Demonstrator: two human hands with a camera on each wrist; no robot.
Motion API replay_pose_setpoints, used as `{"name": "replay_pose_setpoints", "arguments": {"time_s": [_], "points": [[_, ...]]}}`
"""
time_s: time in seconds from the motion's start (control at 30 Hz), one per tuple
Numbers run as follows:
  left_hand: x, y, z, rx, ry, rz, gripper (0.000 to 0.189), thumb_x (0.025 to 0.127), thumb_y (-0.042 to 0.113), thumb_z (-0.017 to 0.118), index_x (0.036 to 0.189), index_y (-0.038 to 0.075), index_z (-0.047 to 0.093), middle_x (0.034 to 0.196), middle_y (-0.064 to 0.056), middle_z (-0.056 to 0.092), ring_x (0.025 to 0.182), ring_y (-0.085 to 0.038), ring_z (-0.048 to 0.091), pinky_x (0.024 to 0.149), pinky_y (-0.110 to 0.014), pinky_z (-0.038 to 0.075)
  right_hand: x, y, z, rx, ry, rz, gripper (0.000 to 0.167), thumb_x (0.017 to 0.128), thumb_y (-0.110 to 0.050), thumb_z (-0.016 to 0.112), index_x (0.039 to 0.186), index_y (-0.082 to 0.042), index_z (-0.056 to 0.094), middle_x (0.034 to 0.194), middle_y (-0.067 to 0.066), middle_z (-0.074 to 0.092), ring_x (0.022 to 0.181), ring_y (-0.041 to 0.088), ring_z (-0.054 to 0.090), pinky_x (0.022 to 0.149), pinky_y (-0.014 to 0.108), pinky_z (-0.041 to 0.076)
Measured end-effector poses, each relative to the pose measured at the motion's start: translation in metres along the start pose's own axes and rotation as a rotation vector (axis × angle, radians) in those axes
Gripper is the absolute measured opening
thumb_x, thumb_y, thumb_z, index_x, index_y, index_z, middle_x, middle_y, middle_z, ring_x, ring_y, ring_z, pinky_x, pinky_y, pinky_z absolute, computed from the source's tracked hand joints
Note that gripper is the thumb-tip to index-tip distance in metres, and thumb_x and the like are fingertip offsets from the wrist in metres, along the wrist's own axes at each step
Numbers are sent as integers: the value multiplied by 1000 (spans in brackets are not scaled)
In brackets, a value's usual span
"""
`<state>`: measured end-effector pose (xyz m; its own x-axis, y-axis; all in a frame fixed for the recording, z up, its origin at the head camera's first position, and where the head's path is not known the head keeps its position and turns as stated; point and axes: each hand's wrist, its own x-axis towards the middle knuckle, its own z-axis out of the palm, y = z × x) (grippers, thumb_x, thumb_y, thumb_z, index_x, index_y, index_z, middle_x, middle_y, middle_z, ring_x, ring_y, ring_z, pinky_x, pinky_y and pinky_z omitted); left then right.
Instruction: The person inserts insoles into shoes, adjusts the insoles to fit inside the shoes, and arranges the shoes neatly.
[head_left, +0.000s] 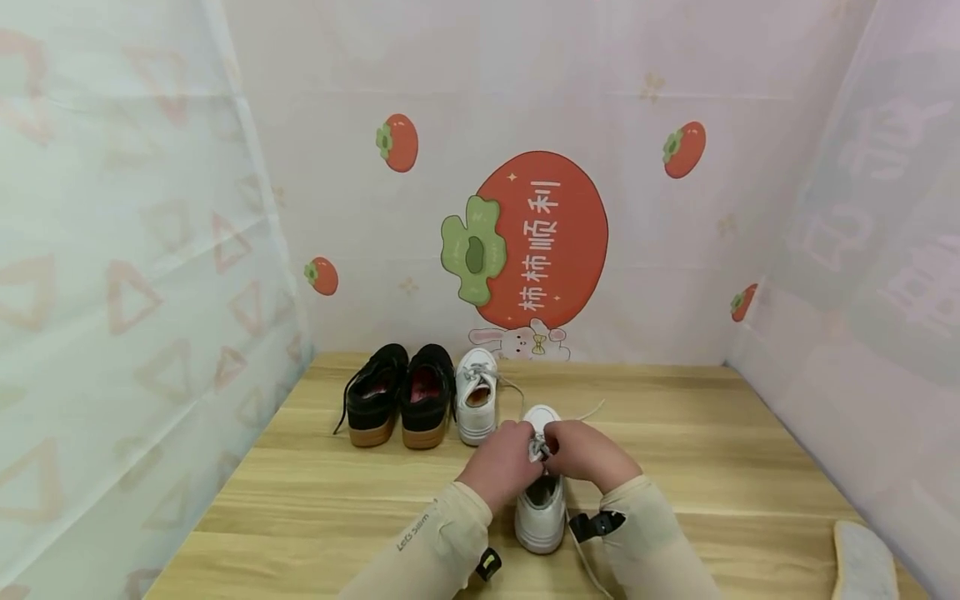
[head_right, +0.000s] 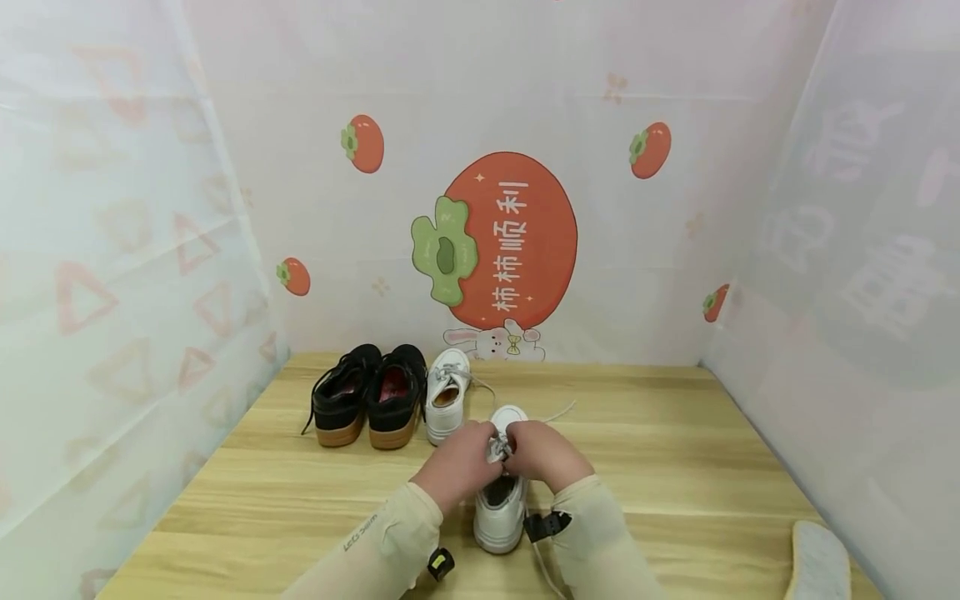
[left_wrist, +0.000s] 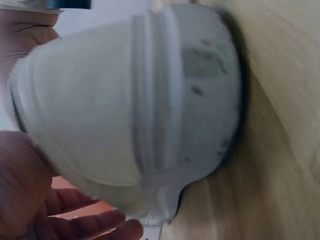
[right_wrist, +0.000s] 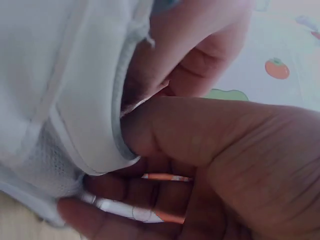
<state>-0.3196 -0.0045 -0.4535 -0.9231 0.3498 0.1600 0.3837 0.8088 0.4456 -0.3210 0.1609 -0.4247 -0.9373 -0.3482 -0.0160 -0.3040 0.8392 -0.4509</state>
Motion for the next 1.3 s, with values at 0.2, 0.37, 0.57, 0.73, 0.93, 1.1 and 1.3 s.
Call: {"name": "replay_pose_setpoints", "arguments": {"time_s": [0.2,0.37,0.57,0.73,0.93,1.1,1.3], "points": [[4,-2,-1,55,62,4,16,89,17,77,100,10,67,85,-4,65,75,-18,60,66,-34,51,8,-5,2,-8,35,-69,19,84,-6,77,77,-14,62,70,-4,55,66,14,50,63,32,41],[5,-1,-3,54,94,46,13,93,12,73,102,10,65,80,-3,68,68,-16,62,61,-32,50,6,-7,0,-84,108,26,22,85,-13,76,70,-17,61,66,-5,56,62,14,50,61,32,41],[6,-7,-5,6,78,61,14,99,9,67,112,9,66,89,-4,74,75,-17,68,66,-32,53,4,-4,-2,-72,101,85,19,87,-14,73,71,-17,65,67,-4,58,62,16,51,61,33,41],[7,-11,-8,-23,81,52,17,103,13,66,119,10,67,100,-6,77,83,-18,69,71,-32,55,4,0,-4,-3,65,123,20,92,-14,67,72,-16,65,64,-2,55,58,16,51,56,31,40],[9,-19,-11,-125,74,23,15,105,14,63,119,15,67,103,-4,75,78,-16,61,68,-31,49,6,8,-8,130,17,168,21,97,-15,62,77,-12,67,63,1,58,57,17,54,53,30,46],[12,-33,-19,-276,105,-28,12,103,13,64,110,22,68,81,0,62,68,-15,53,64,-31,44,11,14,-9,341,9,180,19,93,-11,61,74,-7,63,62,3,54,59,17,53,55,30,49],[10,-44,-17,-376,132,-30,11,100,9,66,99,19,63,71,4,48,63,-13,48,59,-29,41,14,19,-6,396,-26,186,22,95,-10,61,74,-6,61,61,2,52,58,16,51,55,30,49]]}}
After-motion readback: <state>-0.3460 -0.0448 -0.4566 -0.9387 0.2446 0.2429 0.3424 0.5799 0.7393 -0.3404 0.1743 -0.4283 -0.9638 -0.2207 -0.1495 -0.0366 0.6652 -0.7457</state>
